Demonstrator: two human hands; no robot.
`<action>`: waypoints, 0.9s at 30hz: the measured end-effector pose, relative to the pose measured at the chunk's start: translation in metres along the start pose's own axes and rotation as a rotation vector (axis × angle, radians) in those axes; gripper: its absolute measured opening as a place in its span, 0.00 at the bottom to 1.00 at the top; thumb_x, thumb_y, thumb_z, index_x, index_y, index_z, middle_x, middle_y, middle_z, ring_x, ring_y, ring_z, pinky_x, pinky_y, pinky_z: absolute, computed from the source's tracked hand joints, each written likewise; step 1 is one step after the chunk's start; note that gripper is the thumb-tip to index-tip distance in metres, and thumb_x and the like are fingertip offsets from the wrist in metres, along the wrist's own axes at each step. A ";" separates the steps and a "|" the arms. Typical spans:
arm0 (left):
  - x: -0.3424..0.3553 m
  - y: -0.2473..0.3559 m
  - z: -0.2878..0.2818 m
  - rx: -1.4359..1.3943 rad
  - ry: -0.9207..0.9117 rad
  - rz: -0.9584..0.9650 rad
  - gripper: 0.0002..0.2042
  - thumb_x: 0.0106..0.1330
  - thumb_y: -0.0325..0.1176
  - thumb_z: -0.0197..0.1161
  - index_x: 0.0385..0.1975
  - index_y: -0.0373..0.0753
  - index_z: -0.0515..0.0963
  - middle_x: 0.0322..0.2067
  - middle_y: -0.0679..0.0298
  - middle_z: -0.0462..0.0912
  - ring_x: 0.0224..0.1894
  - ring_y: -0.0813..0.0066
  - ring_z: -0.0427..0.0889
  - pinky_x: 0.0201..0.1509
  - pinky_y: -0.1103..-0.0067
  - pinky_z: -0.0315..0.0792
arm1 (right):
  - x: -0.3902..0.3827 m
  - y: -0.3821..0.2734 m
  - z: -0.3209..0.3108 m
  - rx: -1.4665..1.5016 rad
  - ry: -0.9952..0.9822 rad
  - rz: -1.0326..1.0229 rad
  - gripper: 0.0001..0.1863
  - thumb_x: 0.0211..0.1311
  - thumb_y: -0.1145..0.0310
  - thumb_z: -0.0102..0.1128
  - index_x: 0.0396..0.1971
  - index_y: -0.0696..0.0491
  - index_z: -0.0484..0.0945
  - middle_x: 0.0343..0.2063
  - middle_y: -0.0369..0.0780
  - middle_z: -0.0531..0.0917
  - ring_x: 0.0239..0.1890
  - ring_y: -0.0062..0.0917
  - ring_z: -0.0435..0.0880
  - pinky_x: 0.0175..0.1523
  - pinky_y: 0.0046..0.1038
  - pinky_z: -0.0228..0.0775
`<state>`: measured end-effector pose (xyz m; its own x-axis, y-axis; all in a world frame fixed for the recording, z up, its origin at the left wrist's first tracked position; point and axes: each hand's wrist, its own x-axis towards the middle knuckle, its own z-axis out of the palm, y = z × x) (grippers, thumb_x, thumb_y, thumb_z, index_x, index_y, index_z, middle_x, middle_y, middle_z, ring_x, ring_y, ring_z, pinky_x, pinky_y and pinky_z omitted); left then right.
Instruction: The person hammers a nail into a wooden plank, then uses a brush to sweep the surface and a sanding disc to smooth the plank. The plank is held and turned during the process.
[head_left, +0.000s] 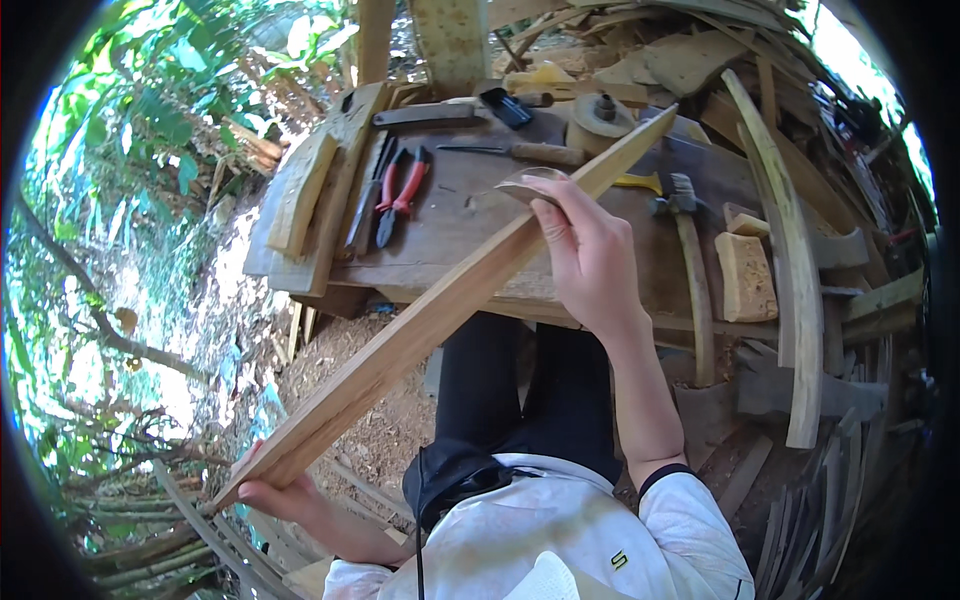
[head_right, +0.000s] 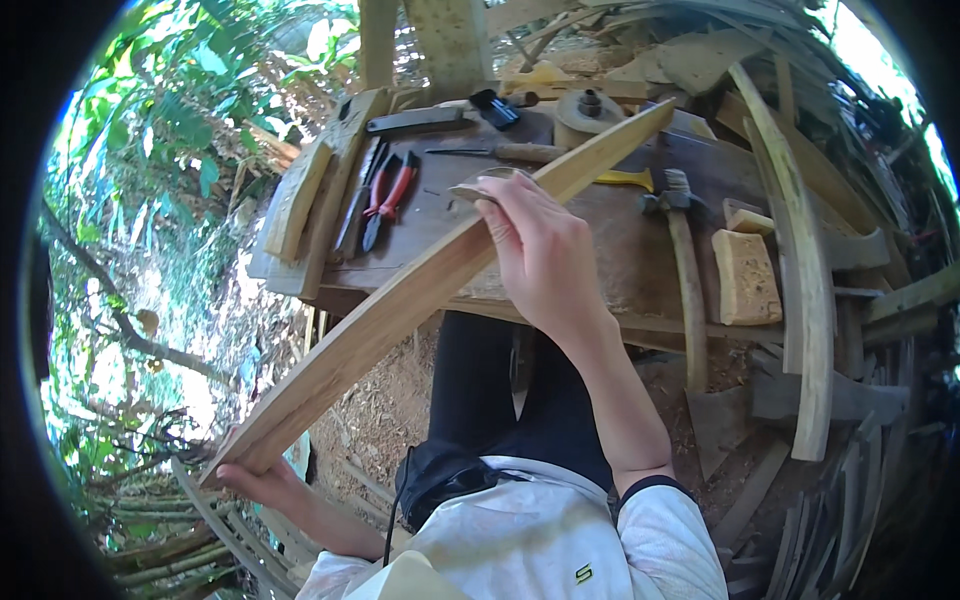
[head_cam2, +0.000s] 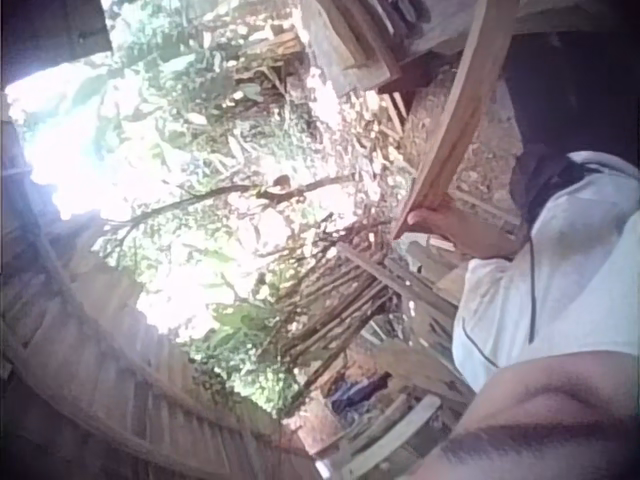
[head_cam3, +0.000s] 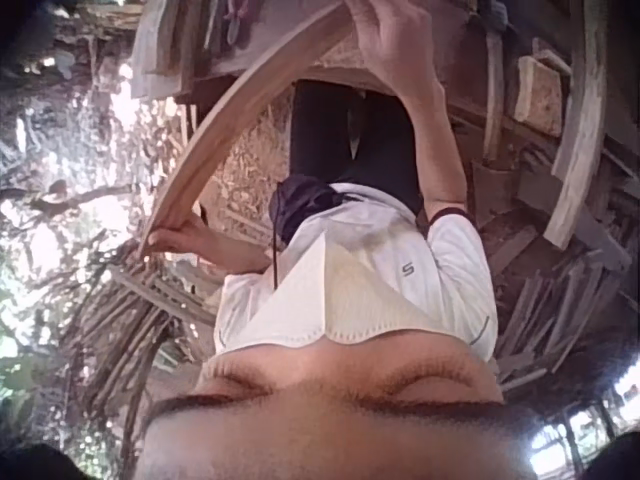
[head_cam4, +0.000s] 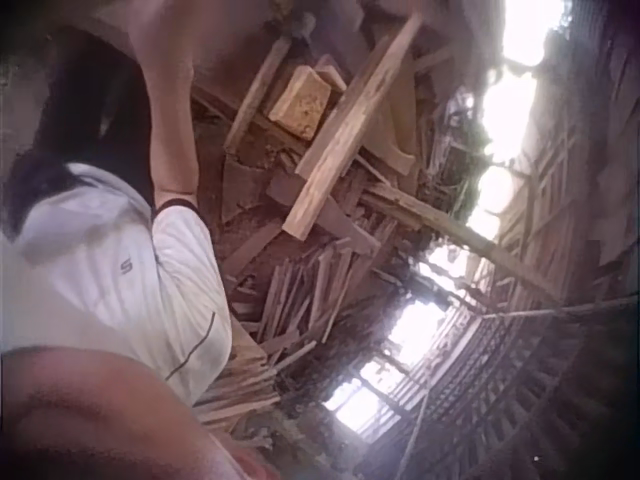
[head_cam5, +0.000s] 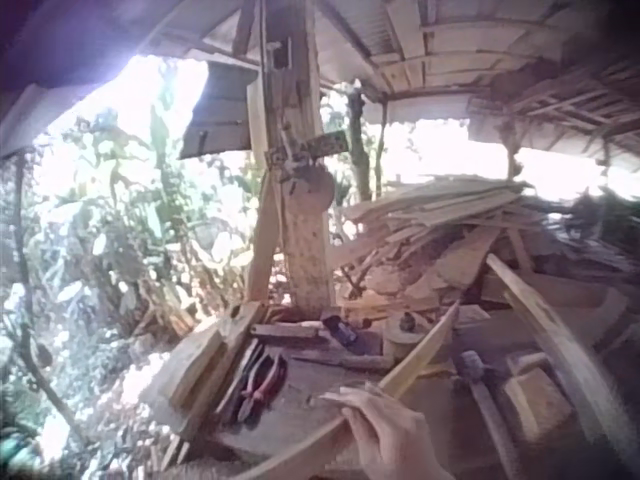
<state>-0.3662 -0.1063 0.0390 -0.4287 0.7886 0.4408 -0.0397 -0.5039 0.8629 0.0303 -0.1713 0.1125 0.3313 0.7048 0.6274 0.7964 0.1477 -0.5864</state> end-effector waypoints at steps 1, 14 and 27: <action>0.000 -0.001 0.000 -0.012 0.000 0.010 0.36 0.75 0.70 0.55 0.52 0.34 0.75 0.48 0.53 0.83 0.51 0.62 0.86 0.59 0.62 0.82 | -0.001 -0.004 0.005 -0.050 0.040 -0.051 0.12 0.67 0.77 0.63 0.49 0.53 0.84 0.46 0.43 0.90 0.53 0.36 0.90 0.64 0.41 0.81; -0.002 -0.011 0.002 -0.057 -0.105 0.076 0.33 0.77 0.66 0.55 0.50 0.33 0.77 0.42 0.53 0.86 0.49 0.63 0.88 0.53 0.65 0.84 | -0.009 -0.050 0.032 0.074 0.029 -0.147 0.08 0.71 0.77 0.60 0.47 0.56 0.83 0.49 0.44 0.90 0.55 0.39 0.90 0.69 0.41 0.80; -0.013 -0.002 0.022 -0.004 -0.044 -0.024 0.30 0.77 0.61 0.59 0.60 0.39 0.66 0.49 0.55 0.78 0.41 0.67 0.82 0.38 0.69 0.81 | -0.013 -0.045 0.045 0.016 0.059 -0.134 0.10 0.70 0.73 0.62 0.49 0.54 0.84 0.50 0.43 0.90 0.58 0.37 0.89 0.67 0.42 0.81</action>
<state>-0.3404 -0.1080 0.0366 -0.3875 0.8152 0.4306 -0.0527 -0.4859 0.8724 -0.0326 -0.1564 0.1078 0.2519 0.6357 0.7297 0.8277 0.2491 -0.5028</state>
